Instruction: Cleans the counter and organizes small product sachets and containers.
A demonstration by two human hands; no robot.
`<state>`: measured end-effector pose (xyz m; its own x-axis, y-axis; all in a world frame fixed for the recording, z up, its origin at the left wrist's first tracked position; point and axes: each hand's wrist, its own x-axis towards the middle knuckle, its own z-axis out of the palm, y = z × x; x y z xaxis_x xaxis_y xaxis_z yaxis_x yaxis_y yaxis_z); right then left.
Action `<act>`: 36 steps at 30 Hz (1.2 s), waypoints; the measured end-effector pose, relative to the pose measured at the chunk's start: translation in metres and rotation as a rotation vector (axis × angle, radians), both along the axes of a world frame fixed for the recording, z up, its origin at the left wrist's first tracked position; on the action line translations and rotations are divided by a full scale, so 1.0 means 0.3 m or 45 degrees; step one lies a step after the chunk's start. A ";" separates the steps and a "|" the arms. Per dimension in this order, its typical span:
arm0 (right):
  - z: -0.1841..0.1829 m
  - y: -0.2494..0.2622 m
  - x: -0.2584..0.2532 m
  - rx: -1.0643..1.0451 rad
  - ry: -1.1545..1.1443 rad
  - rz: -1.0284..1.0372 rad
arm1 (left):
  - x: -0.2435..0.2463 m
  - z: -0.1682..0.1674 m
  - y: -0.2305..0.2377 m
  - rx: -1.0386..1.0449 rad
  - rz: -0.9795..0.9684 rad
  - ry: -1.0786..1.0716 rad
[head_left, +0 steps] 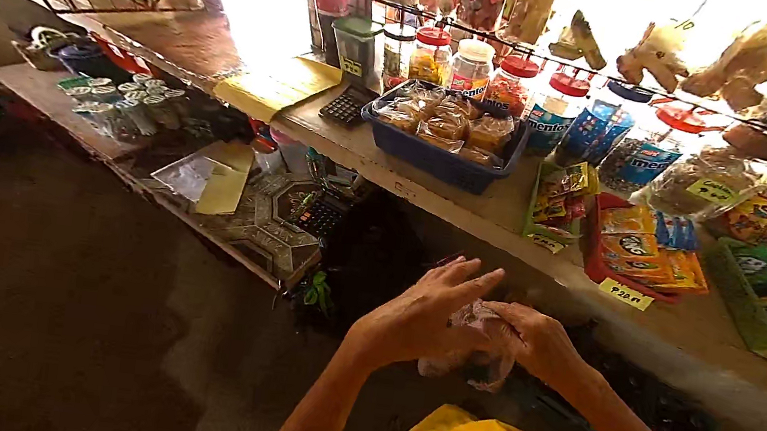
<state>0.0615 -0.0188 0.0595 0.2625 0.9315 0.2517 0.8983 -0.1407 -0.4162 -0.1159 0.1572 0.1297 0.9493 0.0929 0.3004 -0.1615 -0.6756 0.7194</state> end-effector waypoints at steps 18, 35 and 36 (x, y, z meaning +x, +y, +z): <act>-0.026 -0.045 -0.035 -0.061 0.081 -0.008 | -0.012 0.023 0.265 -0.153 0.447 0.004; -0.071 -0.035 -0.087 -0.328 0.240 0.044 | -0.111 0.089 0.220 -0.219 -0.531 -0.078; -0.065 -0.033 -0.087 -0.328 0.240 0.046 | -0.133 0.136 0.270 -0.254 -0.523 -0.243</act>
<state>0.0355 -0.0286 0.0400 0.2476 0.9679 -0.0436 0.8152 -0.2324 -0.5305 -0.1558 0.2382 0.1706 0.8494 -0.2037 0.4868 -0.5268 -0.3805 0.7601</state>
